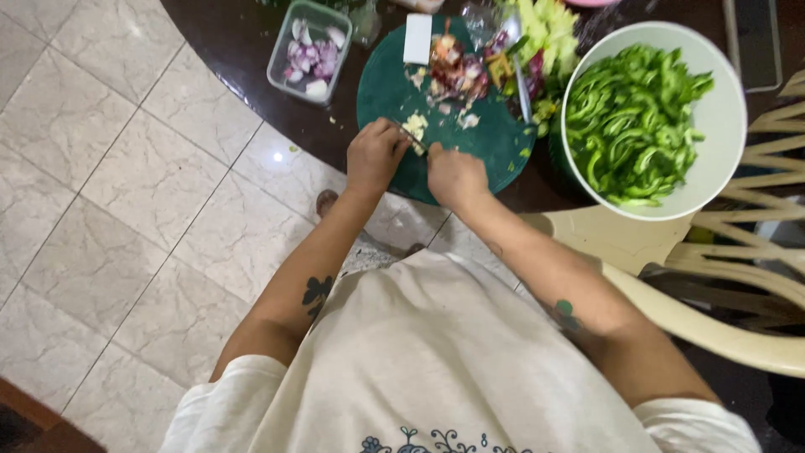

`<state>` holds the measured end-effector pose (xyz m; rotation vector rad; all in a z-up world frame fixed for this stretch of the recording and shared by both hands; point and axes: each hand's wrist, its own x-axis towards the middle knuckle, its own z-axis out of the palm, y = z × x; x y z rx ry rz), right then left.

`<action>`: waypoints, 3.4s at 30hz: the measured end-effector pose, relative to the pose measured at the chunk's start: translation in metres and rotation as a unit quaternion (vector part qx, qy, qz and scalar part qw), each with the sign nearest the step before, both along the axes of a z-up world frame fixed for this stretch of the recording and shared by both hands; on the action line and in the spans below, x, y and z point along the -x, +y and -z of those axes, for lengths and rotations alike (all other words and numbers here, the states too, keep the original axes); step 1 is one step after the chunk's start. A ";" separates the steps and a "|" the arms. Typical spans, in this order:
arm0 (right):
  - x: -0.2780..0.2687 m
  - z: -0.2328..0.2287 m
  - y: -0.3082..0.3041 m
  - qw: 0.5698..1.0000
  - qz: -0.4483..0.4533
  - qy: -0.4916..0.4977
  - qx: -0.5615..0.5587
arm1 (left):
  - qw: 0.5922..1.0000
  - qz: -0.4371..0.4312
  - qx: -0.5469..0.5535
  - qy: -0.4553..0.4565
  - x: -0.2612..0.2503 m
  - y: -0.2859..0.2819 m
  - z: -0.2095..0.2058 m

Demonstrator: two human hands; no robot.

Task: Peel and chop garlic and prepare other vegetables on a cutting board at a table.

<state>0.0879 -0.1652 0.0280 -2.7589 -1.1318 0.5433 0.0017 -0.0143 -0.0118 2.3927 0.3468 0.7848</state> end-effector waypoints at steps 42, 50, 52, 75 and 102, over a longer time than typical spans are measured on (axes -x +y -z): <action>-0.012 -0.003 0.005 0.997 -0.074 0.032 0.008 | 0.989 0.087 -0.119 -0.027 0.017 0.020 -0.007; -0.011 0.010 0.006 0.999 0.021 0.031 0.010 | 0.996 0.046 -0.071 0.006 0.013 -0.003 -0.029; -0.012 0.000 0.005 0.999 0.017 0.023 0.017 | 0.996 0.022 -0.087 0.021 0.001 -0.005 -0.028; -0.013 0.016 0.009 1.000 0.017 0.008 0.018 | 0.994 -0.032 -0.105 -0.004 -0.010 -0.009 -0.012; 0.020 -0.013 0.030 0.991 0.129 0.010 0.040 | 0.955 0.149 0.184 0.181 -0.023 0.073 -0.015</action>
